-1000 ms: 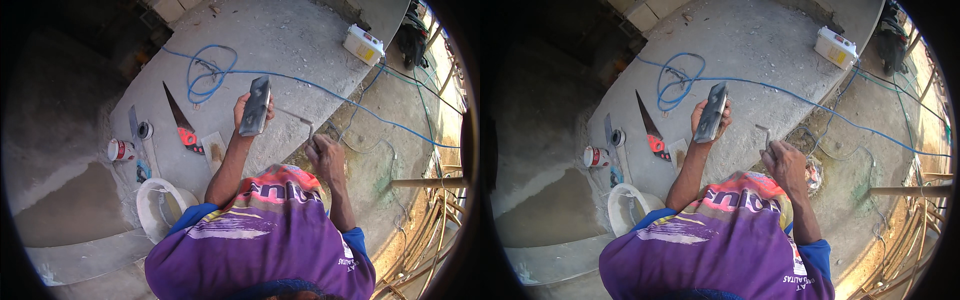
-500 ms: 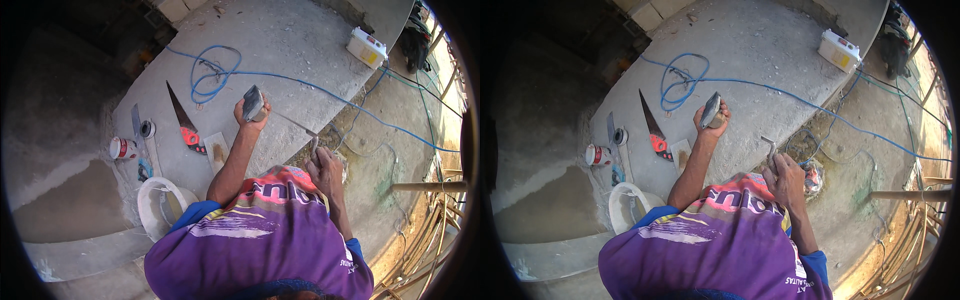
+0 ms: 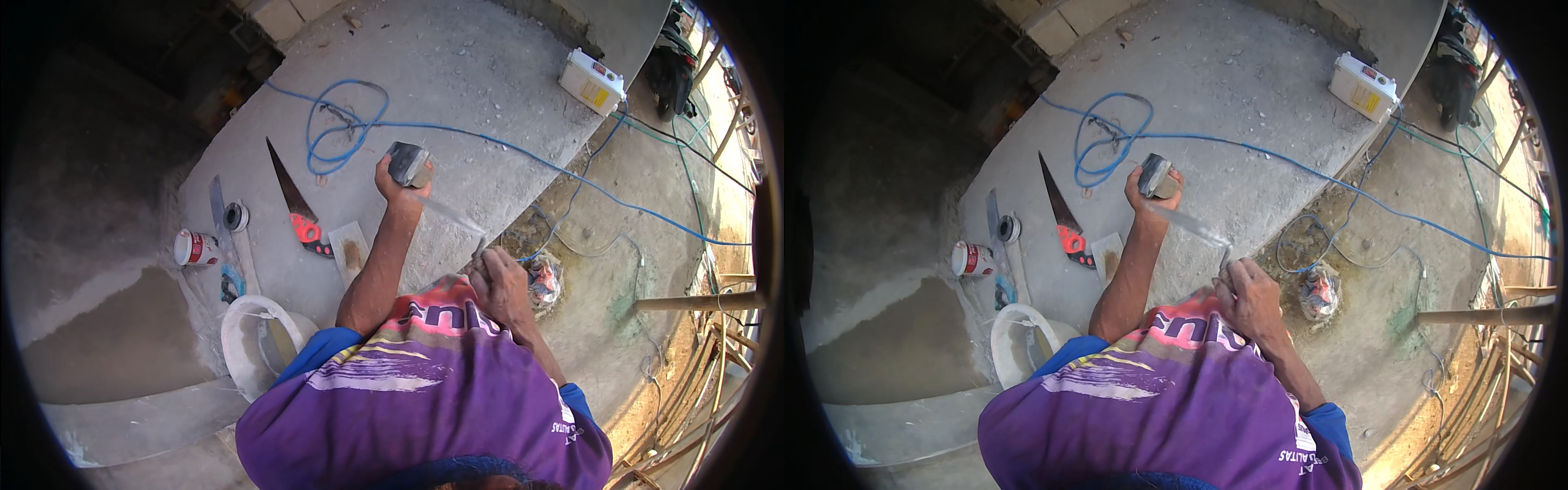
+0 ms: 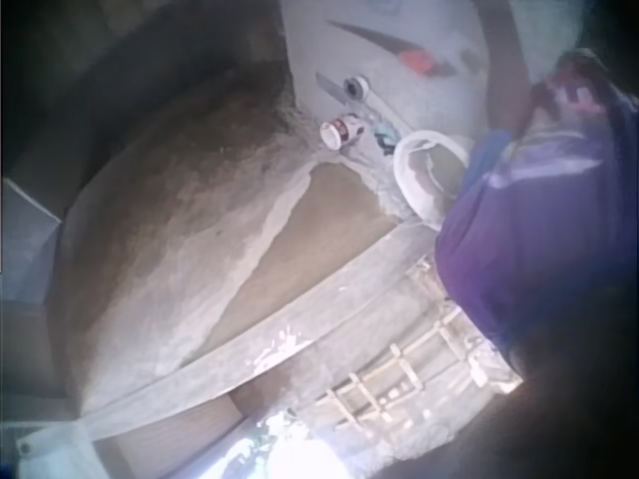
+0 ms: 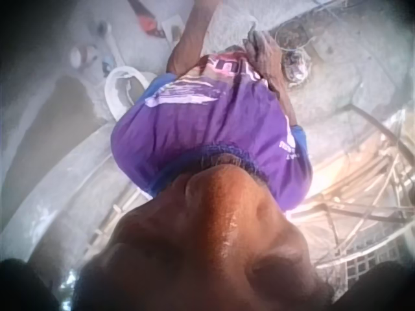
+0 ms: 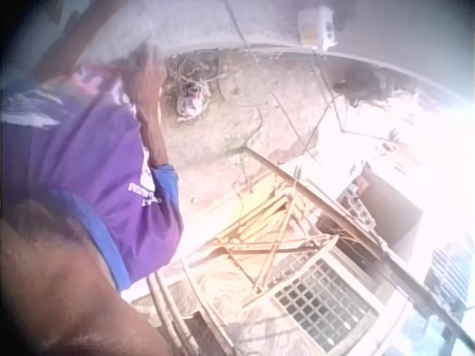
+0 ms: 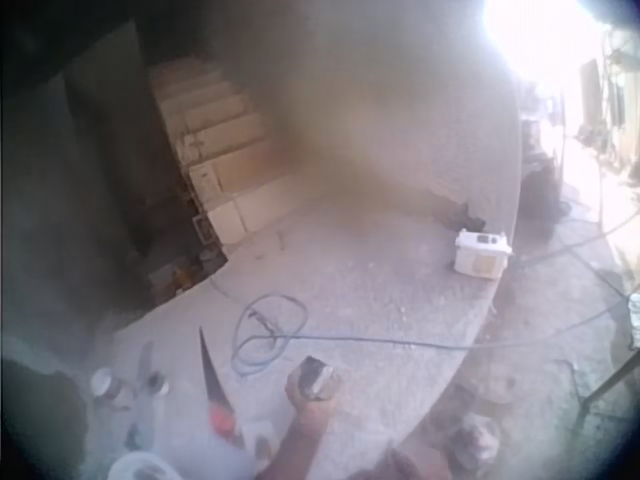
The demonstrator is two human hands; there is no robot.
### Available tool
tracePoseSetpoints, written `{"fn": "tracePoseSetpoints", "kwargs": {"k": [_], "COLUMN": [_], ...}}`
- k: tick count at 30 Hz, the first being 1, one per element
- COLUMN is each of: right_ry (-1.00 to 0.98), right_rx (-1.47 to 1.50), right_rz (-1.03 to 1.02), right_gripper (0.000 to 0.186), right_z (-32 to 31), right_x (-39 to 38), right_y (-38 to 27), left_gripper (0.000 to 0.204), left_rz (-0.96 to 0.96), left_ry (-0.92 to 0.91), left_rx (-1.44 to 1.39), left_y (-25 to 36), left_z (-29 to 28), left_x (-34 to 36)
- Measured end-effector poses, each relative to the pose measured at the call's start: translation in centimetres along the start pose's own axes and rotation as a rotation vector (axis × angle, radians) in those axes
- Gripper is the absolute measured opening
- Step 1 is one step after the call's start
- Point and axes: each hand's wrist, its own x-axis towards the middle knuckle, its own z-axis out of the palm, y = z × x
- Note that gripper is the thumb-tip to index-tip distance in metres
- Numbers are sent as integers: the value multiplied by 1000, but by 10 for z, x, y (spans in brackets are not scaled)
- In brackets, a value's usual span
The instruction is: The person scrapes plaster from a trowel onto a handheld sanding block and then smooths the surface of the block with the trowel.
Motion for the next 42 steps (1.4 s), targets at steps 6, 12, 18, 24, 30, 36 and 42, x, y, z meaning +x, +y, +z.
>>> {"fn": "tracePoseSetpoints", "kwargs": {"k": [6,12,18,24,30,36,42], "right_ry": [30,13,120,121,109,112,7], "right_rx": [-71,-64,-165,-162,-145,-257,-287], "right_rz": [23,37,87,86,-1,-70,6], "right_gripper": [19,20,22,21,23,23,19], "right_z": [4,0,-4,5,16,28,56], "right_x": [6,-3,6,2,5,13,17], "right_y": [7,0,25,32,36,44,75], "left_gripper": [30,39,53,53,48,55,65], "left_rz": [-51,-75,-47,-149,-171,-257,-181], "left_ry": [-62,-131,30,-151,-21,-316,-268], "left_rx": [-76,-212,-154,23,9,113,317], "left_y": [-8,-1,-5,2,-6,-13,-24], "left_z": [-17,-39,-9,-5,-18,-38,-29], "left_x": [4,8,-22,-27,-11,-10,-19]}}
